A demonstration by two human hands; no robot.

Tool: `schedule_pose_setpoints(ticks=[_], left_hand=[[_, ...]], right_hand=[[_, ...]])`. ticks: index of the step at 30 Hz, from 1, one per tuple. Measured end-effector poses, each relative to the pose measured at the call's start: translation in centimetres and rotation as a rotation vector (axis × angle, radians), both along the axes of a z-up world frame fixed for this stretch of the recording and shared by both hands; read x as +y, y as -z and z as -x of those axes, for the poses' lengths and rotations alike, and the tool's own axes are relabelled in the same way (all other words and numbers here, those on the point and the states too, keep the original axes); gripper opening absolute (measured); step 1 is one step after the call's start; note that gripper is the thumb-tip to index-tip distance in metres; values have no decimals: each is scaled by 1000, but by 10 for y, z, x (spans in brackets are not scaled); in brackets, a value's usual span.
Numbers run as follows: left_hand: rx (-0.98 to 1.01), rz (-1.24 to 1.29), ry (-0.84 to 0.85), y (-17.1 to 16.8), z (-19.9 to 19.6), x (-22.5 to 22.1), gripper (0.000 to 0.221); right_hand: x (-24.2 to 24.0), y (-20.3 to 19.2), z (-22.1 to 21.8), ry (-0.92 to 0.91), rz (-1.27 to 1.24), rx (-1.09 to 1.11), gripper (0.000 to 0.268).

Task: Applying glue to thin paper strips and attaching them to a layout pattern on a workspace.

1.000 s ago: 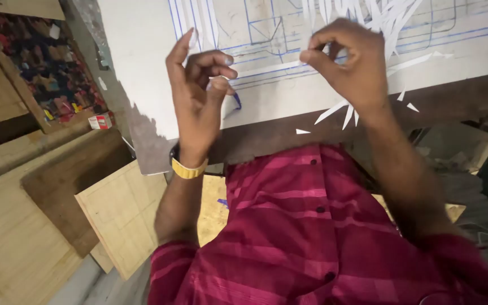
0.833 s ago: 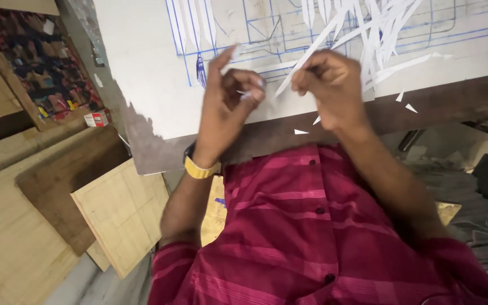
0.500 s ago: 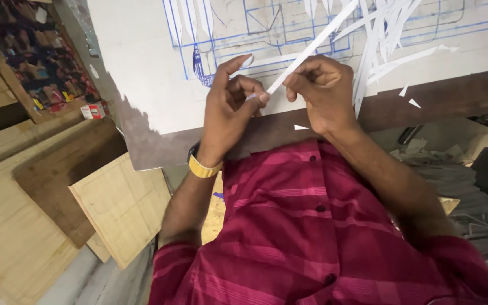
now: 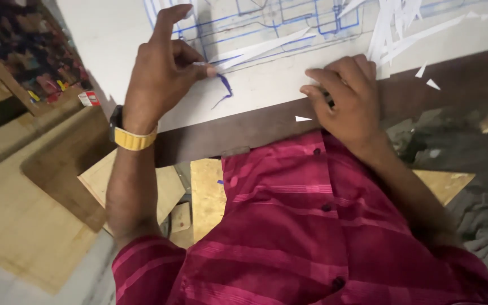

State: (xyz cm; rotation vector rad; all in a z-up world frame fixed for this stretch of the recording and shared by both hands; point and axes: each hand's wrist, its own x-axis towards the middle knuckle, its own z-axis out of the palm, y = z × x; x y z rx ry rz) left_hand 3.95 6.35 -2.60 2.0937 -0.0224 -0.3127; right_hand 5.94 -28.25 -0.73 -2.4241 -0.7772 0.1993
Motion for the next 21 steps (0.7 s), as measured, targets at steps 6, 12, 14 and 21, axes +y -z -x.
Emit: schedule_pose_setpoints(ticks=[6, 12, 14, 21], left_hand=[[92, -47, 16, 5, -6, 1, 91], [56, -109, 32, 14, -6, -1, 97], [28, -123, 45, 18, -5, 0, 96], [4, -148, 60, 21, -7, 0, 87]], right_hand=[[-9, 18, 6, -50, 103, -7, 62], [4, 11, 0, -96, 368, 22, 82], [5, 12, 0, -97, 394, 29, 82], [4, 16, -1, -111, 457, 2, 79]])
